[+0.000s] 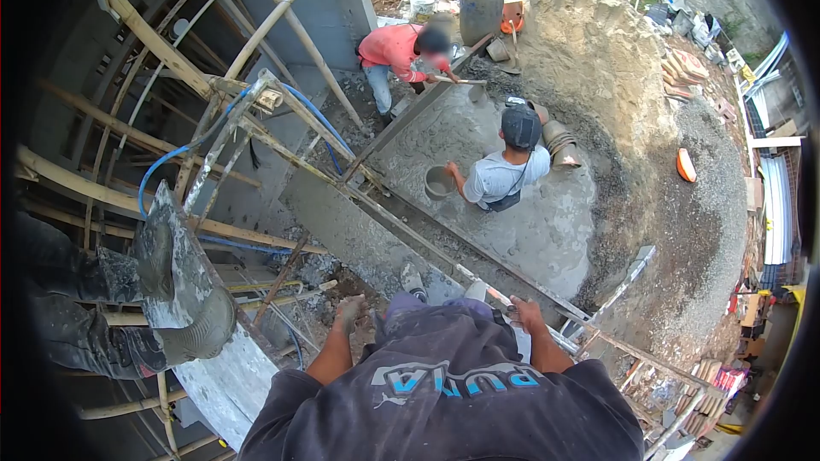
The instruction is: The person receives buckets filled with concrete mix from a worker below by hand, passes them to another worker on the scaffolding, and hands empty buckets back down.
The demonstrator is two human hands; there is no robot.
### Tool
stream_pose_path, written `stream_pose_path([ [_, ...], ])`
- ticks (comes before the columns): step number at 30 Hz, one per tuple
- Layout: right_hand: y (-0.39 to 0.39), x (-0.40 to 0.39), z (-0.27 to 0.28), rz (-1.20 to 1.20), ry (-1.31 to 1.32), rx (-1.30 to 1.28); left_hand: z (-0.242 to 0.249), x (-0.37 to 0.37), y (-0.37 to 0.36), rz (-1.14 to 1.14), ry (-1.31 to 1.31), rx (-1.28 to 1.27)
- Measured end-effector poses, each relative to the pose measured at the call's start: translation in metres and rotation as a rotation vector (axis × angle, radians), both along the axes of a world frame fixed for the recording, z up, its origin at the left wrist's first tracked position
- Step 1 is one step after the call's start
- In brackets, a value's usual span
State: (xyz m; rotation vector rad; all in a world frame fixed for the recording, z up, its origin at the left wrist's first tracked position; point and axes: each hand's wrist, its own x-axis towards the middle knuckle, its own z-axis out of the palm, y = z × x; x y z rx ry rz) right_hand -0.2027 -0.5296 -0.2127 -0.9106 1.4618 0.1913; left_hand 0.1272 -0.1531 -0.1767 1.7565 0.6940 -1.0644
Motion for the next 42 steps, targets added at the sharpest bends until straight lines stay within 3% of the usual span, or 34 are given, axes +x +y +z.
stream_pose_path([
  [26,-0.003,0.014,0.012,0.087,-0.032,-0.015,0.008,-0.004,0.003,-0.039,0.027,0.014],
  [35,-0.001,0.01,0.007,0.023,-0.015,-0.039,-0.004,0.007,0.009,-0.027,0.078,-0.132],
  [42,-0.001,0.01,0.011,0.027,-0.043,-0.033,0.022,0.007,-0.016,-0.032,-0.012,0.012],
])
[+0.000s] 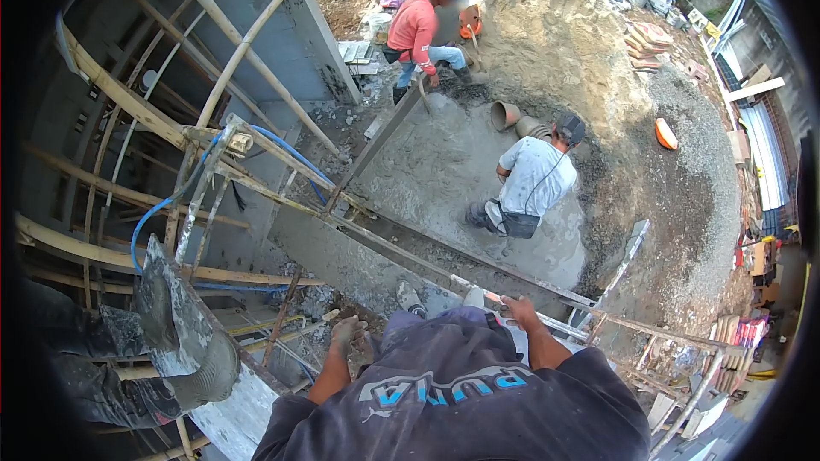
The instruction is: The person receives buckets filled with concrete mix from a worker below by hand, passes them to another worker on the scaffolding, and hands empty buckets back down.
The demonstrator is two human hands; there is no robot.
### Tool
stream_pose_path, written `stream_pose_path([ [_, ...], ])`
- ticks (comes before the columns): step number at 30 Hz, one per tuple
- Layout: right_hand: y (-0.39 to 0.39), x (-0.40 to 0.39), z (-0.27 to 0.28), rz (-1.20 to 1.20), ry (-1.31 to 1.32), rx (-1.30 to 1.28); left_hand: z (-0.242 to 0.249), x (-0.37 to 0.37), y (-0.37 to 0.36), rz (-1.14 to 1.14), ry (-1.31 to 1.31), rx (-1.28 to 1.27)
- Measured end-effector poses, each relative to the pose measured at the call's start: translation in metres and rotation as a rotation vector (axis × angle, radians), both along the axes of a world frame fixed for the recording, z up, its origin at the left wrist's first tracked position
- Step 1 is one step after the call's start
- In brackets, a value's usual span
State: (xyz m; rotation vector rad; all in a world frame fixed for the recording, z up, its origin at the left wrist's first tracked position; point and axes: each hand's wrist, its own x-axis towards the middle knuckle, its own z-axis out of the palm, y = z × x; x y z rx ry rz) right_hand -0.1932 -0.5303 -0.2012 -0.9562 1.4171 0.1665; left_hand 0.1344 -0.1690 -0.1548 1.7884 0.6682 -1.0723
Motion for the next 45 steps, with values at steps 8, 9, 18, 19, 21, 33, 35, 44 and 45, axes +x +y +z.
stream_pose_path([
  [8,-0.001,-0.004,-0.003,0.028,-0.065,0.038,0.0,0.001,0.003,-0.025,0.0,-0.046],
  [9,0.0,-0.004,0.003,0.014,-0.056,0.01,-0.005,0.001,0.006,-0.021,0.004,-0.031],
  [18,0.003,0.002,0.018,0.002,-0.039,-0.044,-0.024,-0.001,0.019,-0.034,0.064,-0.072],
  [19,0.004,0.003,0.018,0.001,-0.043,-0.033,-0.024,-0.002,0.02,-0.033,0.069,-0.064],
  [21,0.004,0.002,0.017,-0.008,-0.056,-0.029,-0.024,-0.002,0.021,-0.04,0.081,-0.089],
  [33,0.008,-0.004,-0.001,-0.033,-0.096,0.01,-0.038,0.012,0.019,-0.12,0.066,0.035],
  [35,0.009,-0.005,-0.002,-0.028,-0.122,0.02,-0.034,0.009,0.017,-0.086,0.044,0.041],
  [44,0.008,0.001,0.002,-0.02,-0.079,0.035,-0.034,0.001,0.025,-0.07,0.071,0.0],
  [45,0.007,0.002,0.004,0.001,-0.063,0.036,-0.028,-0.001,0.02,-0.069,0.07,0.0],
])
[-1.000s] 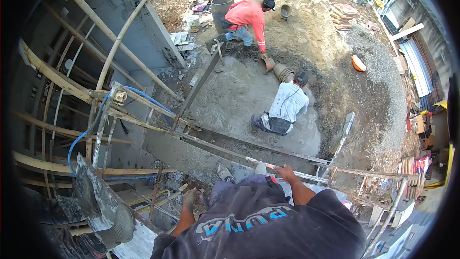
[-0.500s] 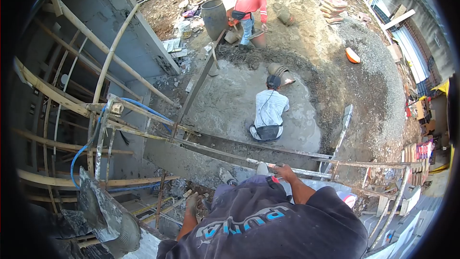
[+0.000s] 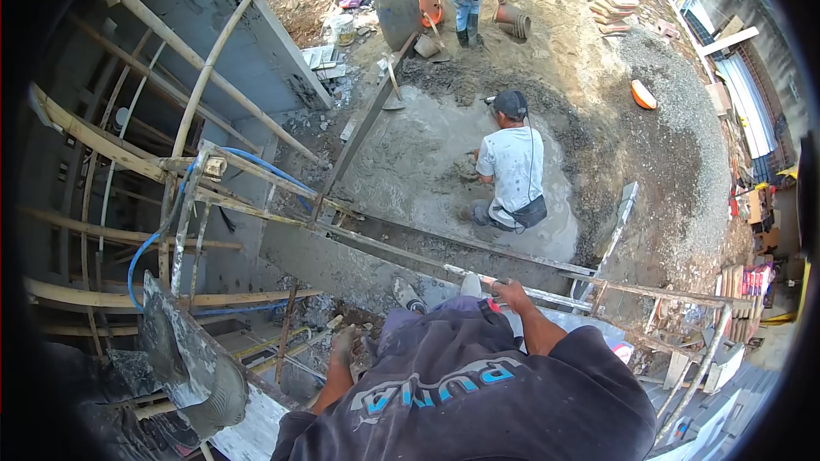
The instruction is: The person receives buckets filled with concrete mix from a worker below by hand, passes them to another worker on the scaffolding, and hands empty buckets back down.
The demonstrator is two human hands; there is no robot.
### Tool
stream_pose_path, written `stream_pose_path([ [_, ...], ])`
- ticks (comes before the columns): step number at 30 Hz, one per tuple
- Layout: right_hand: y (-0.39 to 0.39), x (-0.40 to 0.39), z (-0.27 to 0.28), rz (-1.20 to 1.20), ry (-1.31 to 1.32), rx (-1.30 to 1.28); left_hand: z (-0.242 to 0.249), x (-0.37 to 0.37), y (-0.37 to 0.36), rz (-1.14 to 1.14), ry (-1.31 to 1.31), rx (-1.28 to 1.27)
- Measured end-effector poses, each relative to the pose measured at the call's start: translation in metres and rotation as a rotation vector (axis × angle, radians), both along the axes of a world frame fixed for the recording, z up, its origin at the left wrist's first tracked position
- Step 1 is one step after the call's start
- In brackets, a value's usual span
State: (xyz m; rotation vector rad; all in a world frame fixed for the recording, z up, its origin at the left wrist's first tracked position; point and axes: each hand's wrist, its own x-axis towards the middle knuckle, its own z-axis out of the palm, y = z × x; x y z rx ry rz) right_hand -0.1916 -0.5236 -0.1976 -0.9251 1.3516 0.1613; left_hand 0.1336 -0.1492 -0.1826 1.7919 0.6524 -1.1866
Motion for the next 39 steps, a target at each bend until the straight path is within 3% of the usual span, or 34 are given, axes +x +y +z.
stream_pose_path([
  [4,0.0,0.003,0.01,-0.016,0.015,-0.001,0.035,-0.01,-0.019,0.017,-0.01,0.028],
  [8,-0.001,0.001,-0.001,-0.025,0.017,0.013,0.006,-0.002,-0.01,0.013,0.012,-0.02],
  [11,0.009,0.01,0.01,-0.032,0.015,0.053,-0.004,0.016,-0.043,-0.105,-0.038,-0.024],
  [15,0.036,0.035,0.038,-0.076,0.014,0.103,-0.034,0.051,-0.126,-0.427,-0.007,-0.017],
  [17,0.061,0.044,0.031,-0.106,0.042,0.172,-0.069,0.061,-0.176,-0.534,-0.082,-0.059],
  [20,0.115,0.054,0.006,-0.075,0.12,0.227,-0.166,0.082,-0.238,-0.723,-0.181,-0.055],
  [21,0.132,0.058,-0.003,-0.047,0.161,0.238,-0.192,0.095,-0.258,-0.824,-0.275,-0.069],
  [23,0.155,0.06,-0.012,0.446,0.388,-0.021,-0.227,0.126,-0.304,-1.054,-0.534,-0.094],
  [27,0.161,0.092,-0.004,0.325,0.411,-0.005,-0.245,0.189,-0.386,-1.305,-0.988,0.015],
  [29,0.173,0.083,-0.014,0.311,0.479,0.002,-0.272,0.214,-0.403,-1.517,-1.54,-0.147],
  [32,0.181,0.074,-0.032,0.232,0.468,0.062,-0.328,0.22,-0.42,-1.916,-0.736,-0.284],
  [35,0.176,0.085,-0.028,0.218,0.448,0.058,-0.302,0.22,-0.41,-2.223,-0.376,-0.257],
  [37,0.186,0.071,-0.04,0.123,0.456,0.06,-0.329,0.198,-0.364,-2.026,-0.546,-0.405],
  [39,0.187,0.069,-0.04,0.105,0.451,0.045,-0.295,0.185,-0.347,-2.042,-0.458,-0.322],
])
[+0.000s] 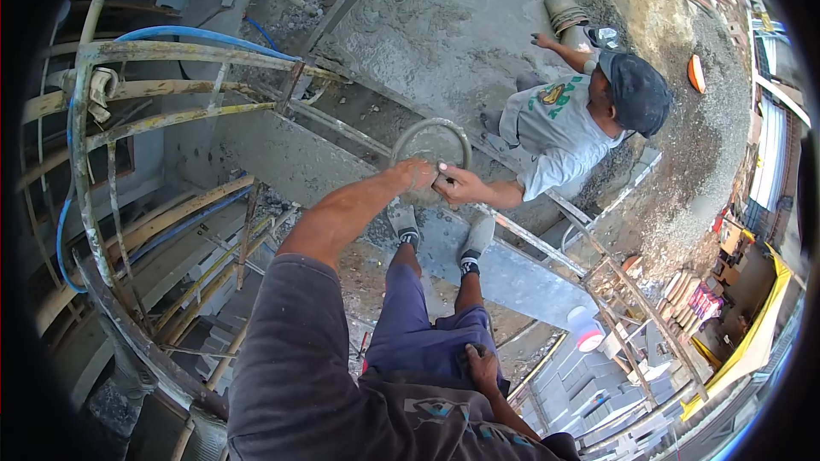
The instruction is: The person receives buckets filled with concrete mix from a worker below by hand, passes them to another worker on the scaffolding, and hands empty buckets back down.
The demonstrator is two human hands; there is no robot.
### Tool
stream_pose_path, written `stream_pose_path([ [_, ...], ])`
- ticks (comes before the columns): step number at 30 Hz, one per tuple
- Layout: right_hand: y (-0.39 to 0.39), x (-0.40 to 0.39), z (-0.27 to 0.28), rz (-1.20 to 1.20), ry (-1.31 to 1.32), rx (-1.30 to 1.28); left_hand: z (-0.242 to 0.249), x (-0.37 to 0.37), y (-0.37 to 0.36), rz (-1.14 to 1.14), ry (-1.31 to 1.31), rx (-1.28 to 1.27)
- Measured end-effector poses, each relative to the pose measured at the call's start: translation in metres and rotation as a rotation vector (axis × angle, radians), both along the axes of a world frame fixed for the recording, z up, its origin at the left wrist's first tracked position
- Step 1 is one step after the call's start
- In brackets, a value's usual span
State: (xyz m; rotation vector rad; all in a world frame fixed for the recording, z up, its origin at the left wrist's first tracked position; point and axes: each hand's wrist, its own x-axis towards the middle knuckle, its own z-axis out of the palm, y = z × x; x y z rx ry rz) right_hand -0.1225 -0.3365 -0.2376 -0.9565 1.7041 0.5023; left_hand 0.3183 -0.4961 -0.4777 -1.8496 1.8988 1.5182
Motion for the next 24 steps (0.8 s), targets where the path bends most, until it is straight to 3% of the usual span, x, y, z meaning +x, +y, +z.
stream_pose_path([
  [3,-0.012,0.008,0.009,0.094,-0.003,-0.041,-0.052,-0.015,0.05,0.163,0.224,-0.095],
  [6,-0.01,-0.004,0.003,0.169,-0.023,-0.073,0.037,-0.008,0.058,0.18,0.188,-0.371],
  [10,-0.023,-0.008,0.011,0.195,-0.114,-0.118,0.137,-0.007,0.071,0.458,0.117,-0.089],
  [12,-0.028,-0.016,0.002,0.223,-0.171,-0.141,0.2,-0.009,0.082,0.665,0.072,0.101],
  [16,-0.054,-0.012,-0.002,0.283,-0.261,-0.166,0.358,-0.018,0.108,1.121,0.163,0.043],
  [18,-0.078,0.004,0.007,0.397,-0.328,-0.199,0.44,-0.02,0.125,1.338,0.235,-0.032],
  [21,-0.099,0.03,0.005,0.271,-0.48,-0.071,0.563,-0.009,0.163,1.439,0.023,-0.166],
  [22,-0.108,0.042,0.003,0.354,-0.483,-0.038,0.609,-0.014,0.173,1.544,0.151,-0.309],
  [23,-0.118,0.057,0.027,0.478,-0.581,-0.069,0.666,-0.019,0.176,1.63,0.088,-0.352],
  [24,-0.134,0.12,0.031,0.538,-0.697,-0.112,0.714,-0.025,0.183,1.708,0.046,-0.389],
])
